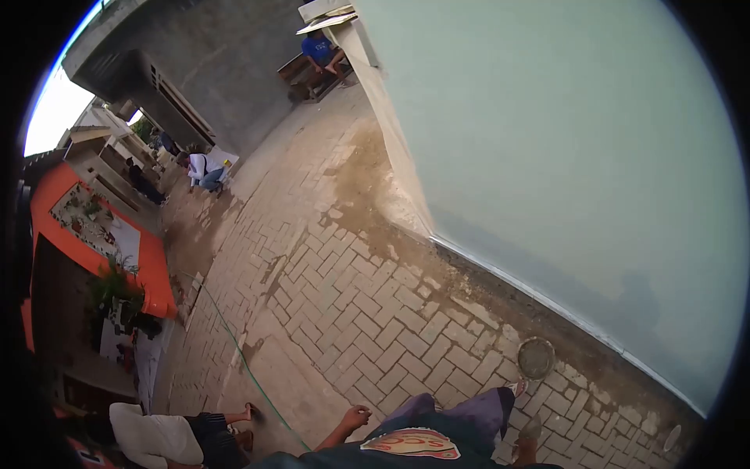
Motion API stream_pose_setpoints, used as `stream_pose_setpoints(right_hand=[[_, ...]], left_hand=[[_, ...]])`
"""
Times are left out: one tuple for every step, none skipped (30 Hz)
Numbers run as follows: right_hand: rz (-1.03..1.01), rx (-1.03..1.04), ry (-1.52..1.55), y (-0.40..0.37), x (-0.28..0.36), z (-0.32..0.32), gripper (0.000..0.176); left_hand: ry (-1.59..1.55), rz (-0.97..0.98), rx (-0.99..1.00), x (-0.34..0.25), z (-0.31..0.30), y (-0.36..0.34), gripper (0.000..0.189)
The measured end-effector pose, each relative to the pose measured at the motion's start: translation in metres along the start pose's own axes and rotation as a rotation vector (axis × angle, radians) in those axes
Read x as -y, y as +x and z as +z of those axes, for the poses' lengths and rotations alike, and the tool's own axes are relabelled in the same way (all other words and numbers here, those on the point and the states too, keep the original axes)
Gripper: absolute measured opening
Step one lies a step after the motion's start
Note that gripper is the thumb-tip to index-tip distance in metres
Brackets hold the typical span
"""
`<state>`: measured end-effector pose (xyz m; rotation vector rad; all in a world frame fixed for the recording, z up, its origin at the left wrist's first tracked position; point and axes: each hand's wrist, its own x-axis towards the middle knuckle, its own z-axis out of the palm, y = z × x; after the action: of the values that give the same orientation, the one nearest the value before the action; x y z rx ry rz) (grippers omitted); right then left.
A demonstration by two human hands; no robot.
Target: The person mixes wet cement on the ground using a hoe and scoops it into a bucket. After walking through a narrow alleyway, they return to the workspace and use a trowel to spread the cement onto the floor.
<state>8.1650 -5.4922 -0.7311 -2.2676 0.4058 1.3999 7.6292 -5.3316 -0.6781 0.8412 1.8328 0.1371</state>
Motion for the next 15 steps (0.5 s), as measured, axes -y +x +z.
stream_pose_setpoints(right_hand=[[0.065, 0.128, -0.013, 0.063, -0.012, 0.018, 0.028], [0.128, 0.258, -0.035, 0.11, -0.019, 0.038, 0.028], [0.072, 0.249, -0.122, 0.086, 0.01, 0.062, 0.028], [0.008, 0.226, -0.182, 0.068, 0.045, 0.089, 0.028], [-0.043, 0.221, -0.226, 0.048, 0.079, 0.121, 0.028], [-0.089, 0.228, -0.264, 0.032, 0.112, 0.15, 0.027], [-0.135, 0.245, -0.301, 0.019, 0.144, 0.181, 0.027], [-0.179, 0.261, -0.337, 0.006, 0.176, 0.212, 0.027], [-0.218, 0.273, -0.377, -0.006, 0.206, 0.246, 0.027], [-0.248, 0.289, -0.422, -0.016, 0.234, 0.278, 0.027], [-0.268, 0.299, -0.472, -0.026, 0.261, 0.311, 0.027], [-0.279, 0.314, -0.526, -0.035, 0.286, 0.342, 0.026], [-0.276, 0.32, -0.591, -0.043, 0.309, 0.372, 0.026], [-0.268, 0.324, -0.656, -0.051, 0.33, 0.397, 0.026], [-0.249, 0.324, -0.724, -0.053, 0.35, 0.421, 0.026]], left_hand=[[-0.064, 0.004, -0.016, -0.006, -0.013, 0.002, 0.035], [-0.129, -0.02, -0.01, -0.013, -0.028, 0.01, 0.033], [-0.188, -0.045, -0.001, -0.021, -0.041, 0.018, 0.032], [-0.233, -0.04, -0.009, -0.034, -0.053, 0.025, 0.032], [-0.357, 0.06, 0.022, -0.052, -0.068, 0.031, 0.031], [-0.478, 0.166, 0.05, -0.077, -0.086, 0.037, 0.03], [-0.56, 0.263, 0.087, -0.114, -0.112, 0.032, 0.031], [-0.642, 0.363, 0.119, -0.159, -0.143, 0.019, 0.032], [-0.681, 0.527, 0.121, -0.201, -0.18, 0.01, 0.033], [-0.713, 0.687, 0.117, -0.241, -0.216, -0.005, 0.035], [-0.774, 0.849, 0.129, -0.276, -0.254, -0.024, 0.035], [-0.827, 1.012, 0.138, -0.308, -0.291, -0.044, 0.035], [-0.837, 1.229, 0.133, -0.334, -0.329, -0.058, 0.03], [-0.84, 1.438, 0.129, -0.355, -0.365, -0.073, 0.027], [-0.86, 1.55, 0.1, -0.37, -0.398, -0.093, 0.021]])
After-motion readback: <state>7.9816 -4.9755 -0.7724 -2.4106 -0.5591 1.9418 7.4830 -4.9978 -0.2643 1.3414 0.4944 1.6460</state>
